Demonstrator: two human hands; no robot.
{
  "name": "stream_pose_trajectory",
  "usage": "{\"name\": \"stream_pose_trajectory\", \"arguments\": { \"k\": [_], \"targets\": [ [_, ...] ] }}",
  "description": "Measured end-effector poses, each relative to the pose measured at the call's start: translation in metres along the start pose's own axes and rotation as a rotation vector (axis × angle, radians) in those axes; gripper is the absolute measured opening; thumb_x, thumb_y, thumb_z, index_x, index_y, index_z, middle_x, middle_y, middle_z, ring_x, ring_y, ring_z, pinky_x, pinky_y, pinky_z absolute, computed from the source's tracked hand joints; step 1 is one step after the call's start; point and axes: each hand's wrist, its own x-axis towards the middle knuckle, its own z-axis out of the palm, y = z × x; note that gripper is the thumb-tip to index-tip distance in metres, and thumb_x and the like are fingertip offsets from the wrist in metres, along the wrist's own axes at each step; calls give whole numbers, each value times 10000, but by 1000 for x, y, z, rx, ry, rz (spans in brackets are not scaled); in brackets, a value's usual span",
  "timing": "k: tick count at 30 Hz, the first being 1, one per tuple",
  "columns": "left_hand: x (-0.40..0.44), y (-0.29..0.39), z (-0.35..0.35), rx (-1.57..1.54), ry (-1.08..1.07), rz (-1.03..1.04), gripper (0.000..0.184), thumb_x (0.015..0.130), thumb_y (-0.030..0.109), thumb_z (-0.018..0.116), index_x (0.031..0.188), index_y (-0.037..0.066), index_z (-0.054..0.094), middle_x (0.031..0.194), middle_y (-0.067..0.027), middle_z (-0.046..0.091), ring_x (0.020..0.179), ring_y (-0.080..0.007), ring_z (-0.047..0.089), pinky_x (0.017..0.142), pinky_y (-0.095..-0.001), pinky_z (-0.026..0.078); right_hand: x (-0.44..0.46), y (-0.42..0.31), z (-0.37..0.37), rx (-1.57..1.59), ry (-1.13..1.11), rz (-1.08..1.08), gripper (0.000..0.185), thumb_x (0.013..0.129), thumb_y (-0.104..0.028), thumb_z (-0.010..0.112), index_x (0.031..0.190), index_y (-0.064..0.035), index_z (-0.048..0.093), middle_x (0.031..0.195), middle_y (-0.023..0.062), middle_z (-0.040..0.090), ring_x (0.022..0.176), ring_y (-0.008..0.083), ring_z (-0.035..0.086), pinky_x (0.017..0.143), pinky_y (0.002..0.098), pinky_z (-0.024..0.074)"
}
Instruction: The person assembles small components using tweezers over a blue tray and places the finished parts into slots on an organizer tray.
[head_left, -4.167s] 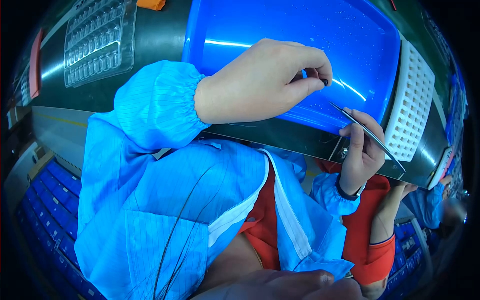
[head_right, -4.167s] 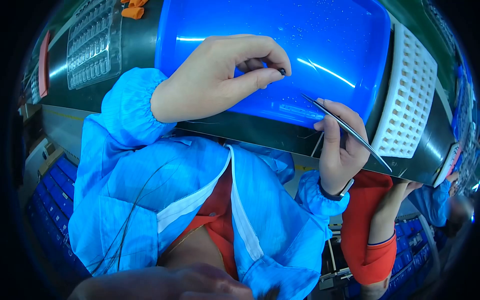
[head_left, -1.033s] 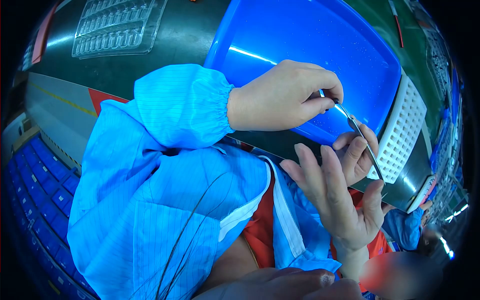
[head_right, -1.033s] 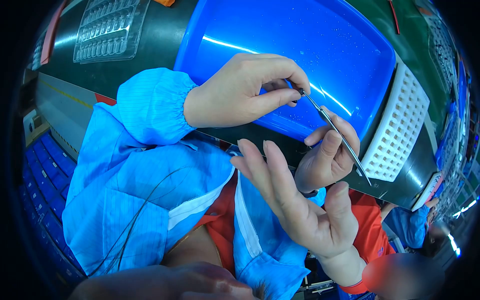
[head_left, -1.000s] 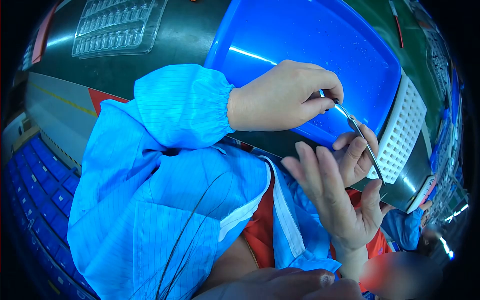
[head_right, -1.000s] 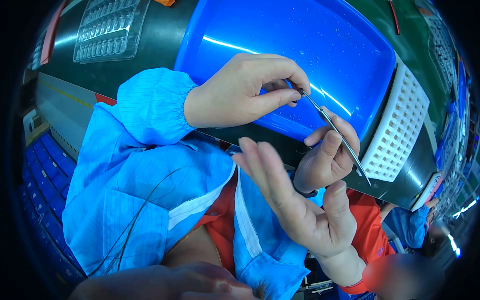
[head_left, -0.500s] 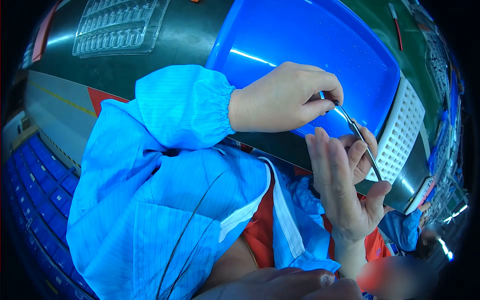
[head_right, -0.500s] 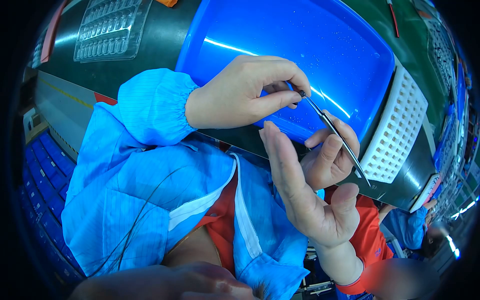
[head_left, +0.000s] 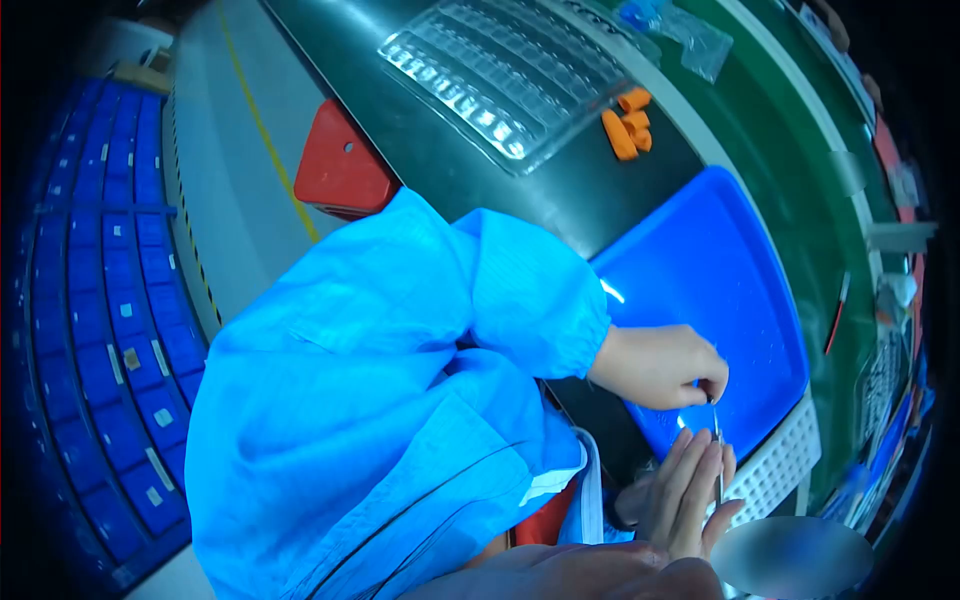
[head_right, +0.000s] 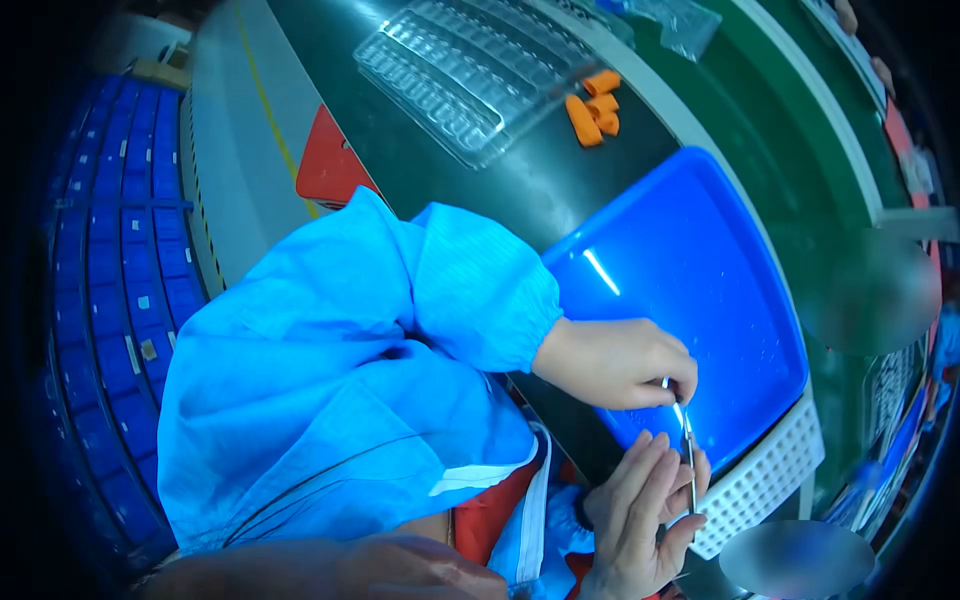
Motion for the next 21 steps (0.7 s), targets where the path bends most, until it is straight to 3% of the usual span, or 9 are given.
{"name": "stream_pose_trajectory", "arguments": {
  "k": [2, 4, 6, 8, 11, 14, 21],
  "targets": [
    [3, 0, 4, -37, -28, 11, 146, 877, 107, 641, 994, 24, 665, 957, -158, 677, 922, -325, 665, 796, -393, 534, 33, -51, -62, -677, -396, -120, 655, 1037, -360, 483, 1537, -5, 254, 1525, 176, 381, 1420, 250, 351, 1123, 320, 353],
    [1, -4, 3, -13, -44, 20, 167, 878, 108, 640, 1021, 24, 664, 966, -162, 678, 918, -336, 663, 805, -397, 534, 17, -38, -76, -987, -315, -282, 651, 1027, -295, 506, 1548, -17, 233, 1522, 172, 379, 1430, 242, 341, 1134, 309, 342],
    [-2, -6, 0, 21, -27, -1, 157, 866, 93, 616, 986, 14, 678, 969, -177, 685, 920, -344, 669, 795, -406, 538, 16, 21, -9, -242, 220, -10, 565, 1033, -208, 490, 1527, -41, 273, 1416, 159, 464, 1275, 224, 483, 1040, 298, 427],
    [-3, -4, -2, 55, -56, -52, 129, 877, 78, 642, 990, 22, 673, 974, -188, 668, 861, -346, 671, 750, -384, 548, 29, 43, 4, 152, 178, 152, 564, 1035, -206, 488, 1529, -41, 273, 1419, 156, 460, 1260, 215, 484, 1025, 292, 426],
    [0, -4, 3, 17, -82, -167, 155, 871, 46, 676, 1024, 25, 683, 963, -149, 677, 818, -270, 677, 692, -353, 539, 38, 50, 1, 532, 36, 336, 562, 1037, -203, 485, 1532, -42, 273, 1422, 153, 454, 1236, 201, 486, 1002, 283, 425],
    [0, -1, 2, 76, -124, -119, 176, 862, 39, 692, 1038, 28, 689, 968, -131, 686, 845, -240, 688, 717, -340, 547, 43, 51, 1, 834, -11, 512, 560, 1040, -200, 482, 1535, -42, 272, 1426, 149, 449, 1212, 187, 487, 979, 273, 424],
    [0, 4, 3, 148, -147, -236, 188, 849, 30, 699, 1036, 18, 684, 952, -132, 690, 827, -226, 677, 713, -328, 543, 48, 48, 5, 1198, 90, 836, 556, 1047, -193, 475, 1542, -43, 271, 1435, 140, 436, 1157, 155, 491, 926, 252, 421]
  ]
}}
